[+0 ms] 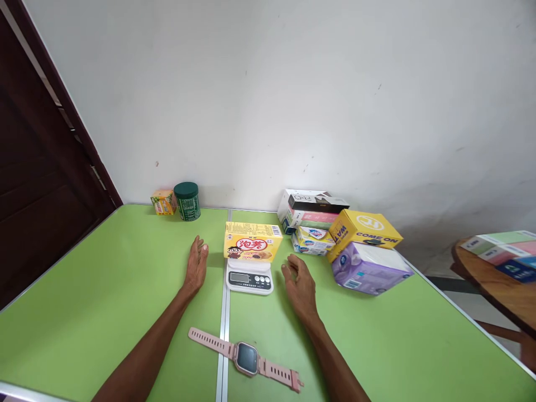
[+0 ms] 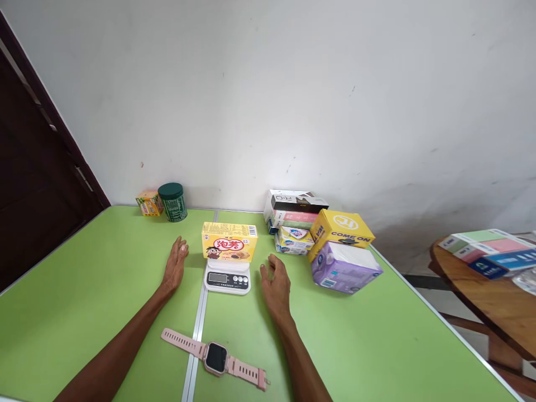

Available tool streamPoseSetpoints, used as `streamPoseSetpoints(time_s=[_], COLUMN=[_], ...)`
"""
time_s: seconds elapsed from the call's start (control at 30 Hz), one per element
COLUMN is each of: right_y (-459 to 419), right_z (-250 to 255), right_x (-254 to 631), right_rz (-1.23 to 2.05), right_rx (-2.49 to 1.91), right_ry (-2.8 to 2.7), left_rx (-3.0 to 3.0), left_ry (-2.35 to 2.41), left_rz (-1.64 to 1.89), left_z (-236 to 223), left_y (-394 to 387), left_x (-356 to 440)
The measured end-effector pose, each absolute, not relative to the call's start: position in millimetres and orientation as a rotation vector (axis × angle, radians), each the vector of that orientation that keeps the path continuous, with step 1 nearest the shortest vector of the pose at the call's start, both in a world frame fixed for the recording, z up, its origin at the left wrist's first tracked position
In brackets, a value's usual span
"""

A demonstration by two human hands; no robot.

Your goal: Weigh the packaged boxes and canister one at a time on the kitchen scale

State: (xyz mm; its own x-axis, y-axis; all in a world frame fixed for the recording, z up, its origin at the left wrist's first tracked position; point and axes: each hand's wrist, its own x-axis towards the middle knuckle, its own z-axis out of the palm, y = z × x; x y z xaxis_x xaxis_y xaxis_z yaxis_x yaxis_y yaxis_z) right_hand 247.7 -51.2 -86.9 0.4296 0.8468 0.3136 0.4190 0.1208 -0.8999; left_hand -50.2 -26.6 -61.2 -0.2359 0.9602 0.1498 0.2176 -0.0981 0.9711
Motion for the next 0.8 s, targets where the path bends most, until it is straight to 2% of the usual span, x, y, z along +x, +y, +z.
streamPoseSetpoints(time_s=[0.43, 0.63, 0.8], right_y=[-67.0, -77.8, -84.1], right_z=[-40.4, -26.0, -28.6], right_x=[194.0, 244.6, 294.7], right_rz=[0.557, 0.419, 0.339], right_rx=[-1.230, -1.336, -1.447], right_ry=[-1.199, -1.015, -0.965], left_rx=[1.727, 1.882, 1.861], left_ry=[1.250, 1.034, 0.985], left_rz=[1.341, 1.230, 1.031], left_z=[-5.5, 20.8, 16.0], left_y=[-56.1, -65.1, -63.4], left_x=[9.7, 65.0, 119.9])
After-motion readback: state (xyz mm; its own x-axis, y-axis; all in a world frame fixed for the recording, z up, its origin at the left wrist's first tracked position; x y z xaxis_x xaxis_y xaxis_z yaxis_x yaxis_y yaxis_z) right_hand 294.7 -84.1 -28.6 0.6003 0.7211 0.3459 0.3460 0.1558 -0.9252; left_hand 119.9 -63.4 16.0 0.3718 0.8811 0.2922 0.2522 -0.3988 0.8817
